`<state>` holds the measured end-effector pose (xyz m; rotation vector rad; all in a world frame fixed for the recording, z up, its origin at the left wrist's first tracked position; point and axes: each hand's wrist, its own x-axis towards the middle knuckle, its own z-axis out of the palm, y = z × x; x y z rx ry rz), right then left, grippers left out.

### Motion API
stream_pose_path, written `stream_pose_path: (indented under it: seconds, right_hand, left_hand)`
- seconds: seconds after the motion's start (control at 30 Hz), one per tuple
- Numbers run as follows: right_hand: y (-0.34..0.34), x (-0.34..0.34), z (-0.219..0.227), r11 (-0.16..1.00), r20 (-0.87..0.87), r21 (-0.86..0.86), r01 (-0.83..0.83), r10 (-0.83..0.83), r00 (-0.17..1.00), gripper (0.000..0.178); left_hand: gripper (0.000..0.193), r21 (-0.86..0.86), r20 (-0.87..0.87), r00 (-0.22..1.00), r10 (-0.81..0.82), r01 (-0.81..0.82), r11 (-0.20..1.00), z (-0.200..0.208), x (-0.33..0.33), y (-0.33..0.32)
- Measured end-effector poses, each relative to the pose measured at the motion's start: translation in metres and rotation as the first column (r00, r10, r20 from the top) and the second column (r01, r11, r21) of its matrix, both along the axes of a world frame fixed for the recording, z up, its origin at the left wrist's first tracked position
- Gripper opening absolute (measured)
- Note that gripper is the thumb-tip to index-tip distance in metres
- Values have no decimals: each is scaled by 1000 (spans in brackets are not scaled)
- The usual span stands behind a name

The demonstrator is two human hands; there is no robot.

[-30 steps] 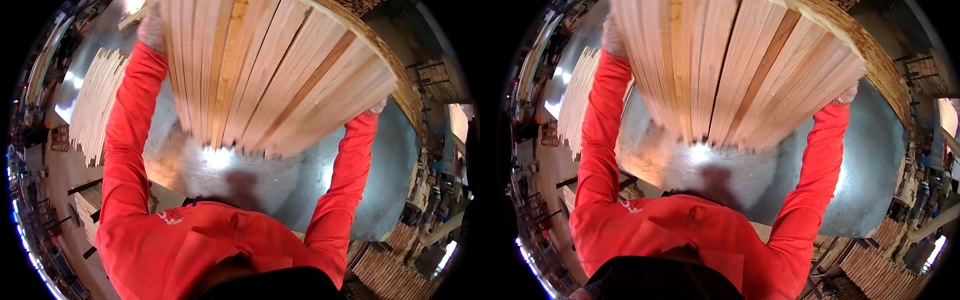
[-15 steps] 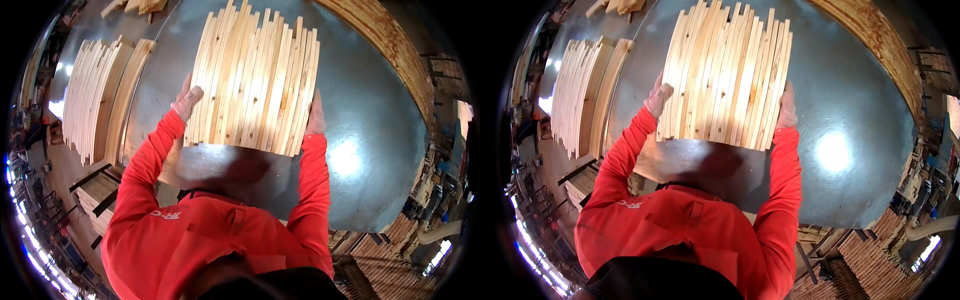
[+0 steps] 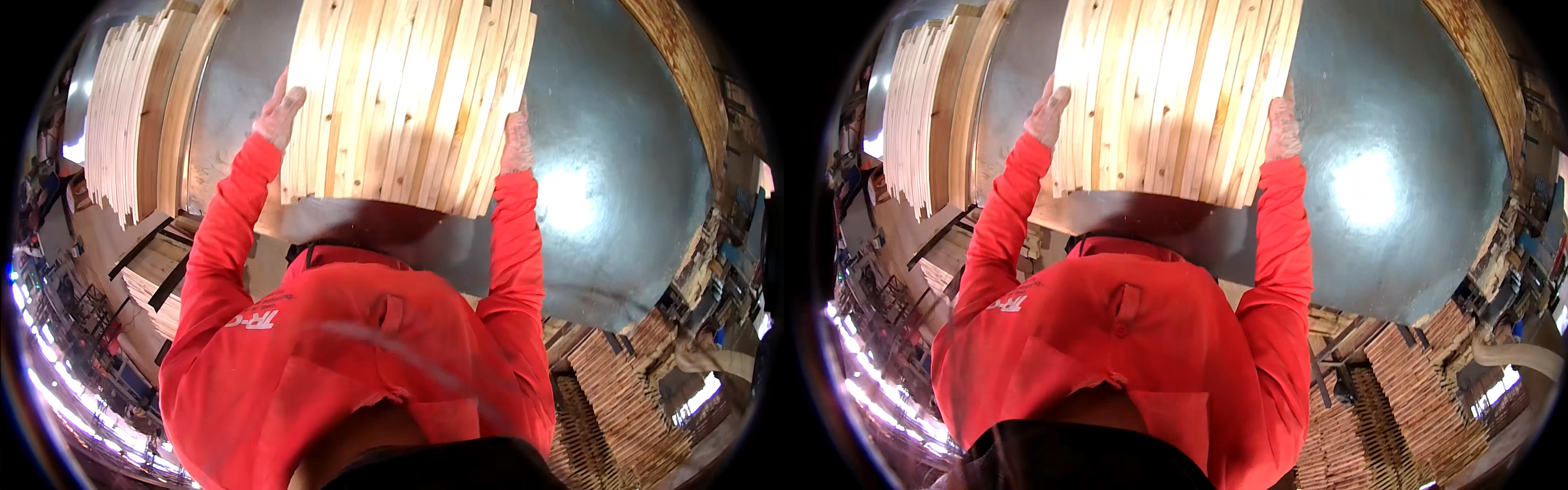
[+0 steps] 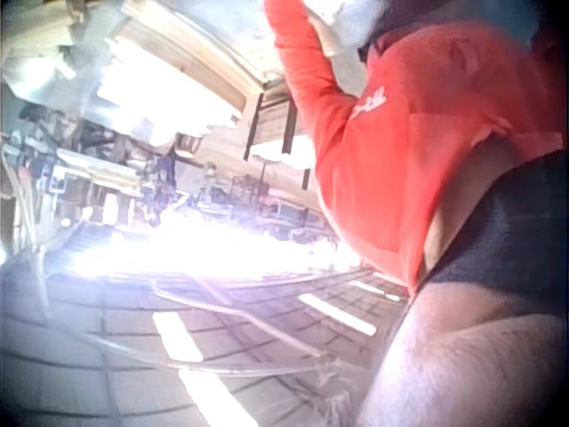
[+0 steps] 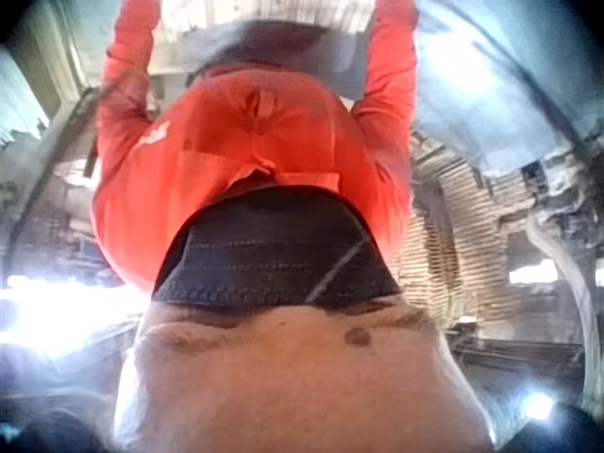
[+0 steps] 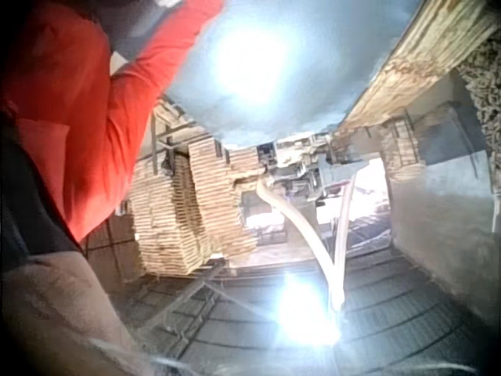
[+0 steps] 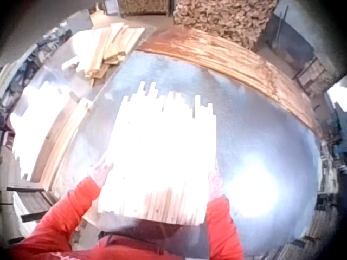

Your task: The person repeatedly picks up thin wooden planks from a metal table and stacks them into neat piles. They handle the planks one at a time or in small groups, aligning them carefully before placing them onto the growing stacks.

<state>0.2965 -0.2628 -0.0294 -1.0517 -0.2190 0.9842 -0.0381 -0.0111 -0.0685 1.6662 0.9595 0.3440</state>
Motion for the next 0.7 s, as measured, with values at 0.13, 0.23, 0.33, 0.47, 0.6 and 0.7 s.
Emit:
stream_pose_path:
  seconds: [0.13, 0.23, 0.33, 0.47, 0.6, 0.7]
  right_hand:
    - [-55, -57, 5, 981, 123, -194, -23, 47, 991, 63]
    - [-68, -90, 14, 919, 24, -394, -1, 11, 1000, 67]
    - [-77, -96, 14, 905, 88, -426, 22, 17, 996, 67]
    - [-74, -109, 32, 946, -2, -310, 93, -98, 995, 75]
    - [-70, -109, 33, 939, 70, -341, 35, -12, 997, 86]
    - [-71, -105, 39, 861, 141, -509, -8, 92, 986, 93]
  left_hand:
    - [55, -144, 66, 992, 107, -97, 985, 37, -50, -71]
    - [53, -465, 74, 915, 396, -320, 826, 29, -86, -104]
    - [59, -173, -154, 987, -47, 20, 985, 28, -113, -55]
    - [83, 531, -619, 695, 366, 27, 847, 80, -124, 15]
    - [97, 548, -832, 294, 470, 306, 779, 15, -220, 88]
    - [82, 484, -856, 357, 374, 299, 822, 31, -218, 106]
